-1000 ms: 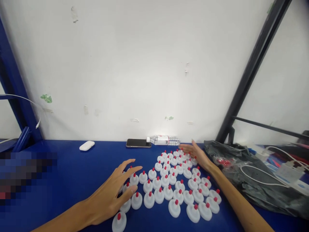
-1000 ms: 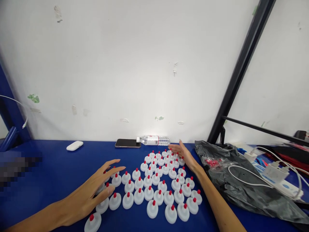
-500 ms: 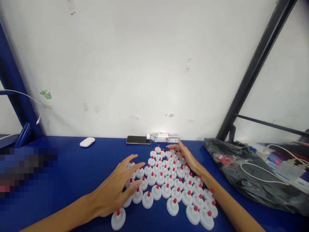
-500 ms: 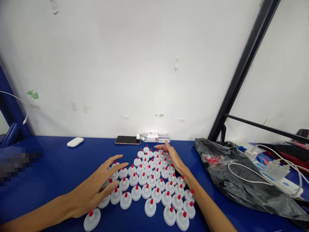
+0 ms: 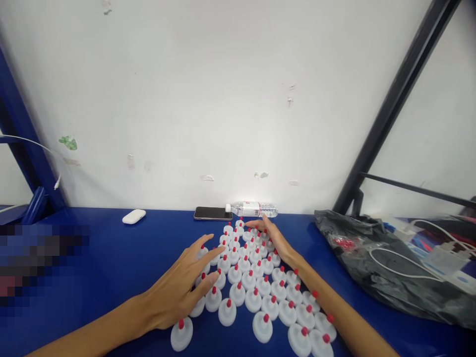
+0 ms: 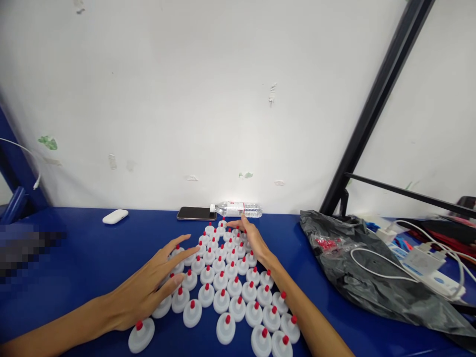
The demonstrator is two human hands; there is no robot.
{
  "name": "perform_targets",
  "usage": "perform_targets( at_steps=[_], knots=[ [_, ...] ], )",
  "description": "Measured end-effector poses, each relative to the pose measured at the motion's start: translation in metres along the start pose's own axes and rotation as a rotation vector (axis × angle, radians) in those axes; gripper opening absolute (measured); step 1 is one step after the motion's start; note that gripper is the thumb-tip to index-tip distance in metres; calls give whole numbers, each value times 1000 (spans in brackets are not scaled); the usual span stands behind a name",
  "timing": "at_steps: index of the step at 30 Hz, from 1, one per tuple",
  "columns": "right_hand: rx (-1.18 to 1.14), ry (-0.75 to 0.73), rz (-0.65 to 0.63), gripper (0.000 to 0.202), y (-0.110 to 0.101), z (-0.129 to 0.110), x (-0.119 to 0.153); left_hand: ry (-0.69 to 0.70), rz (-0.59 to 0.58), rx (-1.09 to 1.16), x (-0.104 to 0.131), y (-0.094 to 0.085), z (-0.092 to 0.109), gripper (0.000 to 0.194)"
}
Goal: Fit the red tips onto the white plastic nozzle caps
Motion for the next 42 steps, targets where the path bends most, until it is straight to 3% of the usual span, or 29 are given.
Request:
perform_targets(
  at_steps=[8, 17, 28, 33, 42],
  knots=[
    [-17, 6, -16, 77, 9, 6, -3, 14, -72, 59, -2, 5, 0, 56],
    [-14, -36, 59, 80, 12, 11, -20, 27, -91, 84, -3, 5, 3, 58],
    [-17, -39, 10, 77, 16, 11, -17, 7, -24, 53, 1, -1, 2, 55],
    [-12, -60, 37, 76, 12, 11, -17, -17, -20, 44, 2, -2, -2, 53],
    [-37, -15, -23, 78, 18, 9, -13, -65, -52, 75, 1, 2, -12, 56]
  ],
)
Point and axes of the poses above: each hand's wrist, its own x-axis away from the middle knuckle, its own y-axis out of the palm, z = x × y, the point moved 9 cm from there along -x, towards the middle knuckle, and after that the axes turned 14 degrees about -x, right-handed, at the moved point
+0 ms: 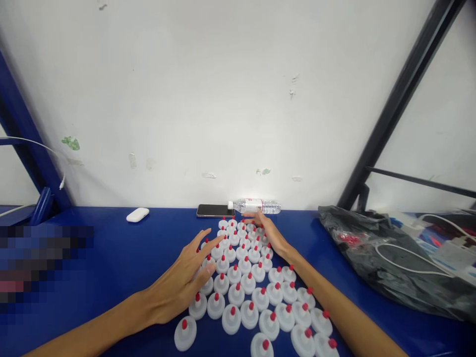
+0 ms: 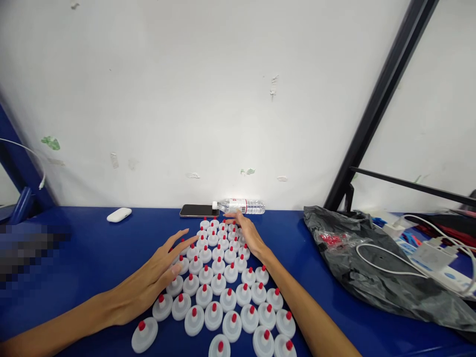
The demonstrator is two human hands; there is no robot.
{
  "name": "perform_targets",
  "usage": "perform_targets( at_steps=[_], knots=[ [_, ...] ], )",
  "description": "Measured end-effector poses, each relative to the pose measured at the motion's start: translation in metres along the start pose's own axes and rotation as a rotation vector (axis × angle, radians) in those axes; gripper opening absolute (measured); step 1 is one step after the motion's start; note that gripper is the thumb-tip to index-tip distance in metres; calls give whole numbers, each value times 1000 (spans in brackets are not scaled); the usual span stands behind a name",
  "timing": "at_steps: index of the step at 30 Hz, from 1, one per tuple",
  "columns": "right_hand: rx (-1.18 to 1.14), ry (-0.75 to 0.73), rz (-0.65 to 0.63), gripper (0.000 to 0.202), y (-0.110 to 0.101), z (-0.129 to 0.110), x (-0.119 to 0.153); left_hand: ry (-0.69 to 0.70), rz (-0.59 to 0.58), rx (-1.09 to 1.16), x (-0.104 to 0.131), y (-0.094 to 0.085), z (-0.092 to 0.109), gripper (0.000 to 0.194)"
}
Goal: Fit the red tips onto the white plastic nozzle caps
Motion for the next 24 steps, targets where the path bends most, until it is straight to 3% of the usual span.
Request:
perform_targets(
  at_steps=[7, 13, 16, 19, 24],
  knots=[
    [0, -61, 81, 77, -23, -5, -1, 30, 86, 92, -3, -12, -3, 54],
    [41, -114, 183, 85, -50, -10, -1, -21, 204, 102, -15, -33, -29, 46],
    [71, -130, 221, 85, -56, -11, -3, -76, 211, 53, -20, -30, -47, 36],
    [95, -141, 234, 83, -57, -11, -2, -92, 194, 6, -23, -21, -57, 38],
    [121, -145, 223, 81, -53, -12, 0, -48, 151, -62, -19, -11, -51, 49]
  ],
)
Point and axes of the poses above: each hand's wrist, its own x-axis away from the middle knuckle, its own y-axis out of the palm, z = x × y, the point moved 9 cm from there along -x, towards the middle knuckle, and after that the axes turned 14 degrees about -x, right-handed, at the moved point
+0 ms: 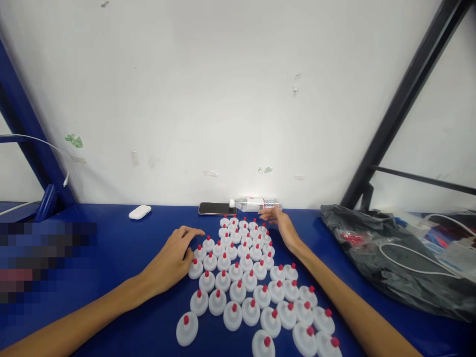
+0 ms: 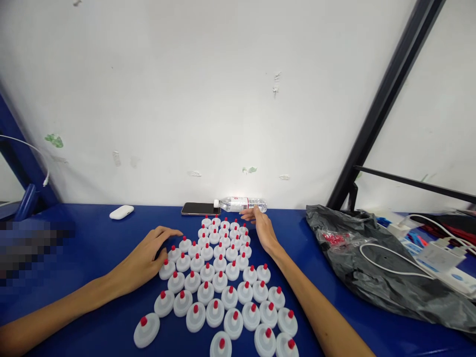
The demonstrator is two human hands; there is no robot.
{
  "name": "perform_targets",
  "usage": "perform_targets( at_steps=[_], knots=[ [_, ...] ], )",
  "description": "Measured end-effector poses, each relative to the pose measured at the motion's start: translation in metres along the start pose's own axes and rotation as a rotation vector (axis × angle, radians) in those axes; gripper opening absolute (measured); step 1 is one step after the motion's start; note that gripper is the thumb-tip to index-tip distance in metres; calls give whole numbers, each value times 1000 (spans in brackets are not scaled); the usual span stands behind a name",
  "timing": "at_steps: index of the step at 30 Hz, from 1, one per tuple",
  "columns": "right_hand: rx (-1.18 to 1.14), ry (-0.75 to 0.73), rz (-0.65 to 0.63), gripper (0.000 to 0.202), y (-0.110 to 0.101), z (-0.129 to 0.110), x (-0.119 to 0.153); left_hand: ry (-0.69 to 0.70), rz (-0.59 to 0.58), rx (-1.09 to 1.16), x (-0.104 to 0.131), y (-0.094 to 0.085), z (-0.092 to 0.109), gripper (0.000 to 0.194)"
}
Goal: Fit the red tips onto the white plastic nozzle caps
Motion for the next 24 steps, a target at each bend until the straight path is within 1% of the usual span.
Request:
perform_targets(
  at_steps=[4, 10, 17, 24],
  knots=[
    [19, -2, -12, 82, 2, -1, 0, 47, -26, -38, 4, 4, 6, 49],
    [60, -8, -29, 81, 6, -4, 2, 82, -37, -78, 4, 7, 7, 42],
    [112, -25, -42, 77, 10, -10, 6, 107, -48, -75, 5, 6, 13, 41],
    [144, -39, -65, 69, 12, -10, 7, 106, -47, -70, 6, 4, 14, 41]
  ],
)
Point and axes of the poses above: each hand's wrist, its own x-axis away from the middle knuckle, its own y-axis out of the palm, z = x × y, the point moved 9 cm from there along -x, towards the middle knuckle, and after that the axes turned 14 degrees about -x, right-handed, at the moved point
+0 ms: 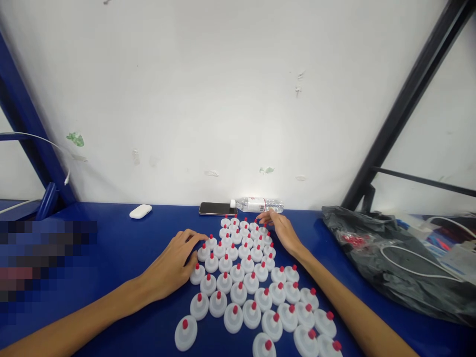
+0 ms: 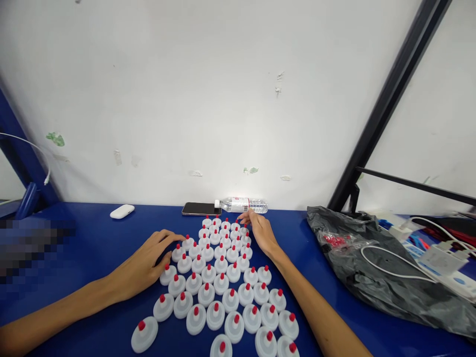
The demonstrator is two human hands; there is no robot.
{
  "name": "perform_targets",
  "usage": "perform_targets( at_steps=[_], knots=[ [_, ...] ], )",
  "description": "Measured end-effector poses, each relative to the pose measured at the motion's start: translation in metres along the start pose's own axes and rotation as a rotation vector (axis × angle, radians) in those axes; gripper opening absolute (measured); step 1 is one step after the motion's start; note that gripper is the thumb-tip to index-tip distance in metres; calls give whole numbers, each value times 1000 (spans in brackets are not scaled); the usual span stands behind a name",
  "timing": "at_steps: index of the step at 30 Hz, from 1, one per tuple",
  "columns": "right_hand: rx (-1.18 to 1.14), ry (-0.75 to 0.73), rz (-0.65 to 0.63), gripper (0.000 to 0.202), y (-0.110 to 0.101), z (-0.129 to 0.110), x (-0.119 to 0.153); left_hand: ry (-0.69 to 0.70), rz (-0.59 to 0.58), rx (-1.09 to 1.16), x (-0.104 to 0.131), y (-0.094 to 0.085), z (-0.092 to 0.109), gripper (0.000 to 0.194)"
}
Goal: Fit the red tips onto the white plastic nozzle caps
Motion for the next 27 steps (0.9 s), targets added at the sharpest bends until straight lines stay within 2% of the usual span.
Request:
perform_targets(
  at_steps=[13, 21, 27],
  knots=[
    [73, -40, -64, 68, 11, -10, 5, 7, 17, 16, 0, 1, -1, 44],
    [187, -97, -230, 47, 33, -37, 18, 7, 44, 25, 2, -1, 2, 44],
    [259, -87, -302, 48, 42, -43, 24, 2, 53, 31, 2, -1, 1, 43]
  ],
)
Point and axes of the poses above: each hand's wrist, its own x-axis away from the middle knuckle, its own y-axis out of the palm, z = x × y, the point moved 9 cm from there along -x, towards the middle knuckle, and after that the axes turned 14 degrees about -x, right-handed, at the moved point
